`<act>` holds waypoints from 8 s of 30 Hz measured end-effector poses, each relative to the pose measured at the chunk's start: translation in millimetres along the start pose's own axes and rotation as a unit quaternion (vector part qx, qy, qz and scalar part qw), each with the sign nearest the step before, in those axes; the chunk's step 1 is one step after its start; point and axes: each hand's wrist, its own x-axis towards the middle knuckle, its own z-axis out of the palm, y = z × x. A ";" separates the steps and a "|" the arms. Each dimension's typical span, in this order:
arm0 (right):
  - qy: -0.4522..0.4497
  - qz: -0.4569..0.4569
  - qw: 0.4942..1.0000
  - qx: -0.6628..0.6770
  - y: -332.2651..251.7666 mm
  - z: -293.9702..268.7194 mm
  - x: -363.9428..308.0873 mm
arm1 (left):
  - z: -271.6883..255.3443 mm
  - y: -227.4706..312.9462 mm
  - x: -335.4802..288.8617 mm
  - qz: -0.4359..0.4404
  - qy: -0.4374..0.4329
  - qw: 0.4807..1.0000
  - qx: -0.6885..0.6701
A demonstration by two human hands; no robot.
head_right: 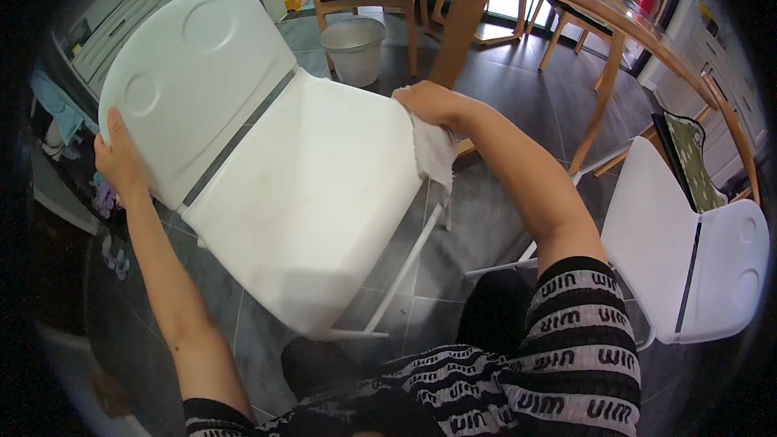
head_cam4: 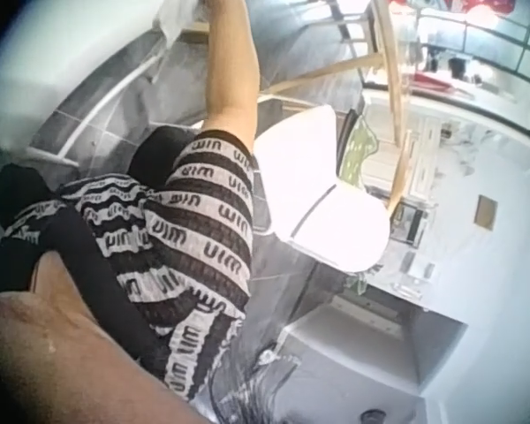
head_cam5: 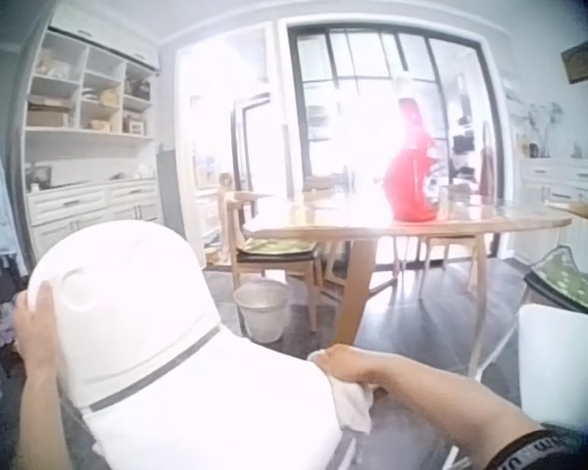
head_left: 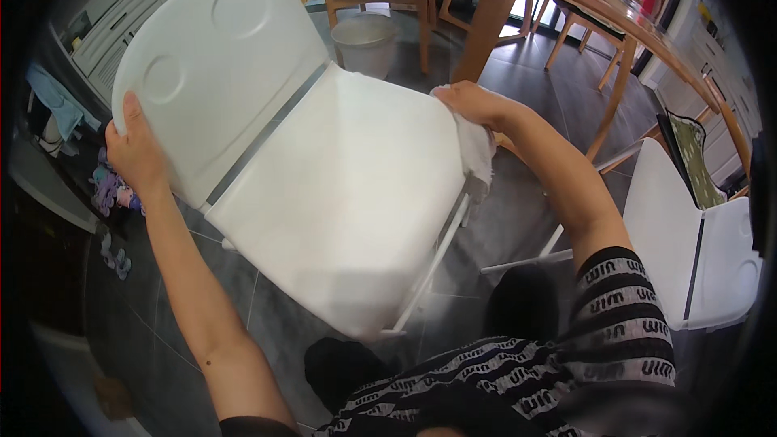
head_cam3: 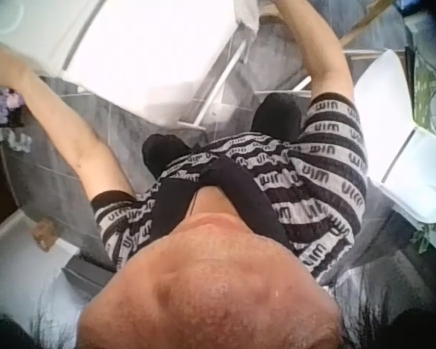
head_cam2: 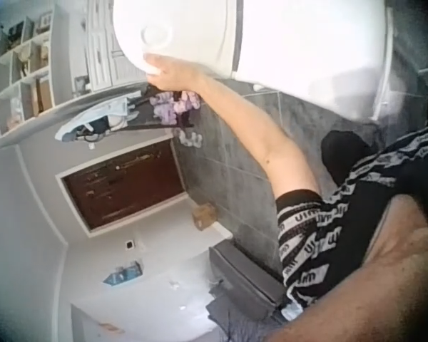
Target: Cleaning a white plastic chair with a cloth.
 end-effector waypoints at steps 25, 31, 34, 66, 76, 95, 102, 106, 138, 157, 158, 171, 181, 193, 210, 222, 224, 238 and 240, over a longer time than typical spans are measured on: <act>0.055 -0.296 0.907 -0.295 -33.8 35.8 -1.4 | 1.0 -6.6 5.6 0.029 -0.003 0.999 0.031; 0.096 -0.401 0.853 -0.318 -7.6 50.3 -49.6 | -2.3 -7.2 3.2 0.019 -0.006 1.000 0.011; 0.083 -0.411 0.846 -0.330 -10.8 52.9 -43.5 | -3.0 -6.6 4.6 0.037 0.011 0.999 0.007; 0.419 -0.241 0.854 -0.192 34.1 69.3 -34.8 | 0.4 -0.7 4.6 0.001 -0.020 1.000 0.004; 0.274 -0.119 0.928 0.222 62.1 28.4 -7.0 | 3.9 2.2 6.1 -0.026 -0.015 0.999 0.020; 0.152 0.007 0.822 0.548 88.6 16.8 3.6 | 6.0 -7.3 10.4 0.003 -0.012 0.999 0.047; 0.135 -0.153 0.643 0.738 58.4 29.9 -44.7 | 0.1 -6.2 6.1 0.006 -0.005 0.998 0.064; 0.428 -0.271 0.861 0.043 64.2 64.8 -32.1 | 1.5 -6.1 7.1 0.015 -0.009 0.998 0.057; 0.293 -0.191 0.693 0.630 19.5 11.1 -35.1 | 4.8 -9.0 8.7 0.017 -0.007 0.999 0.046; 0.037 -0.027 0.992 0.121 10.4 0.1 -6.6 | 5.1 -4.3 5.6 0.002 -0.003 1.000 0.029; 0.008 -0.016 0.980 0.198 17.8 -0.4 0.0 | 5.3 -3.9 5.3 0.002 -0.002 1.000 0.027; 0.018 -0.131 0.975 -0.181 -20.0 10.5 18.4 | 2.4 -6.3 4.1 0.005 0.005 1.000 0.006; 0.070 -0.054 0.889 0.449 70.5 13.2 -15.4 | 5.7 -2.7 4.9 0.005 0.015 0.999 0.043; 0.339 -0.077 0.867 0.356 54.3 42.9 -23.6 | 5.1 -5.5 5.0 0.014 0.020 0.997 0.074; 0.394 -0.174 0.855 0.289 54.3 62.4 -10.1 | 4.2 -8.6 8.8 0.016 0.006 0.999 0.051; 0.359 -0.303 0.851 0.235 81.7 93.5 -51.0 | 5.4 -2.4 5.9 0.018 0.009 0.998 0.065; 0.344 -0.234 0.866 0.277 89.5 88.0 -34.6 | 4.7 -4.6 6.2 0.023 0.002 0.998 0.055; 0.312 -0.246 0.869 0.296 89.1 69.3 -13.8 | 1.6 -5.8 6.1 0.015 0.024 0.995 0.095; 0.262 -0.235 0.854 0.384 93.7 63.1 0.6 | 3.5 -9.3 9.0 0.018 0.022 0.996 0.085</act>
